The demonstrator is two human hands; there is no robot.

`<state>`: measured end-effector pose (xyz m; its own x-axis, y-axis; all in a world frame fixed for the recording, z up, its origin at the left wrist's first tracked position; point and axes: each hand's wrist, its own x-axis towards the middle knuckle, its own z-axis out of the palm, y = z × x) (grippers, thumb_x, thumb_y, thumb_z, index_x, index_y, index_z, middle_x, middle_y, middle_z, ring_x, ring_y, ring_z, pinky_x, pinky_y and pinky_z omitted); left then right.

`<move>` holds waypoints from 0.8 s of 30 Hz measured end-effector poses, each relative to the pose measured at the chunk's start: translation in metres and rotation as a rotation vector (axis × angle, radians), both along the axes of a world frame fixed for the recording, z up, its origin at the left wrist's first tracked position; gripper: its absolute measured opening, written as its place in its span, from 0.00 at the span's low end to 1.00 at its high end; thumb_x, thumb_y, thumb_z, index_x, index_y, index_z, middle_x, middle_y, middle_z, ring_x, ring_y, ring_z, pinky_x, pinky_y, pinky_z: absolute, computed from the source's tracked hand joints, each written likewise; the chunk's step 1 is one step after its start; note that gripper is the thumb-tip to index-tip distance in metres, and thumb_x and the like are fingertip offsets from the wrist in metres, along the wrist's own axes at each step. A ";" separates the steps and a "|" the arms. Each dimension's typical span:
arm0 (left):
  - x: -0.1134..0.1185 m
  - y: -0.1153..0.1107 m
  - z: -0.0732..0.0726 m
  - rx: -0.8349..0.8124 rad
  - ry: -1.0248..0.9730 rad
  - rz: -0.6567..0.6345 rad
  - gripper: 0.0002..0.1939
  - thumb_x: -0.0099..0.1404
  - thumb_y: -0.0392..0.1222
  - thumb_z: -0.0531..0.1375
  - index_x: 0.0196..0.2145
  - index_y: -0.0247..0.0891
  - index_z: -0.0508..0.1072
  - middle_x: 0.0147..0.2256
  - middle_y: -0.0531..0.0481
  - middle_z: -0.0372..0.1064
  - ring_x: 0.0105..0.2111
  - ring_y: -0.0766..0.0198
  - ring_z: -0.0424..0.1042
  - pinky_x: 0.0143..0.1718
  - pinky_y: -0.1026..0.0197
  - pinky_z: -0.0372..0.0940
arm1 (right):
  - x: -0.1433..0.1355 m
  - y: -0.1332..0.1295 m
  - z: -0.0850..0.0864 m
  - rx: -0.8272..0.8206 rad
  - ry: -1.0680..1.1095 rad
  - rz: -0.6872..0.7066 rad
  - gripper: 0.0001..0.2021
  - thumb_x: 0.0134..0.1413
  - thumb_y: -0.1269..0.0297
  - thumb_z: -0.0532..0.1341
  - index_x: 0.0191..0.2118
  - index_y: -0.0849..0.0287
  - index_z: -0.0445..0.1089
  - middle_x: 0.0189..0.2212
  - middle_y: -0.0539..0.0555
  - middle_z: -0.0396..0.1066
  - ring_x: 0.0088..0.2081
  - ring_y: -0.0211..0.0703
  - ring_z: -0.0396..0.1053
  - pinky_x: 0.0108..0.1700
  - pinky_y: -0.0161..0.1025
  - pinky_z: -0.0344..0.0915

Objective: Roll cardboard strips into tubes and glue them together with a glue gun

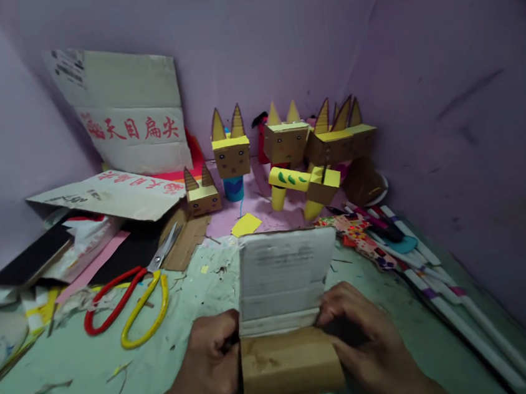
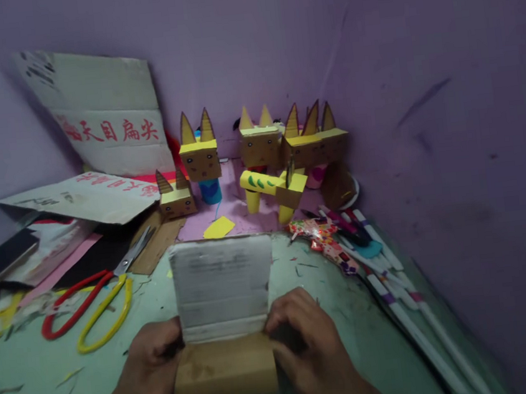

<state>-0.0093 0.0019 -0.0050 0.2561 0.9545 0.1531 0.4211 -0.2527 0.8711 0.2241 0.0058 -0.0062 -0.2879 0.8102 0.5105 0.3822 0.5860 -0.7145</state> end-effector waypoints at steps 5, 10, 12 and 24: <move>0.000 0.001 0.006 0.106 0.034 -0.036 0.12 0.60 0.39 0.54 0.23 0.37 0.74 0.18 0.55 0.68 0.18 0.68 0.68 0.19 0.70 0.59 | 0.000 -0.002 0.003 -0.079 0.129 -0.002 0.08 0.46 0.77 0.60 0.29 0.56 0.69 0.33 0.50 0.71 0.33 0.37 0.71 0.33 0.31 0.66; -0.002 0.000 0.005 0.153 0.086 0.004 0.12 0.59 0.38 0.54 0.22 0.39 0.74 0.18 0.55 0.69 0.17 0.68 0.68 0.19 0.71 0.60 | -0.003 -0.002 0.004 -0.145 0.209 -0.069 0.12 0.38 0.81 0.58 0.24 0.57 0.71 0.24 0.47 0.76 0.25 0.33 0.74 0.28 0.25 0.66; -0.005 -0.001 0.003 0.178 0.128 -0.022 0.11 0.57 0.37 0.55 0.20 0.38 0.73 0.18 0.55 0.69 0.17 0.68 0.68 0.19 0.71 0.59 | -0.003 -0.003 0.006 -0.147 0.193 -0.066 0.11 0.38 0.80 0.57 0.23 0.57 0.71 0.21 0.47 0.75 0.23 0.33 0.73 0.26 0.25 0.66; 0.001 0.002 0.008 -0.059 0.002 -0.019 0.11 0.60 0.41 0.56 0.26 0.38 0.77 0.20 0.55 0.69 0.22 0.64 0.70 0.24 0.68 0.64 | -0.005 -0.006 0.003 -0.152 0.114 -0.118 0.08 0.44 0.76 0.57 0.25 0.56 0.69 0.21 0.47 0.74 0.22 0.35 0.72 0.24 0.27 0.66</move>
<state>-0.0084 0.0034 0.0028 0.2746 0.9567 0.0965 0.4189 -0.2093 0.8836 0.2195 -0.0002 -0.0032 -0.1340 0.9050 0.4038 0.3536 0.4243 -0.8336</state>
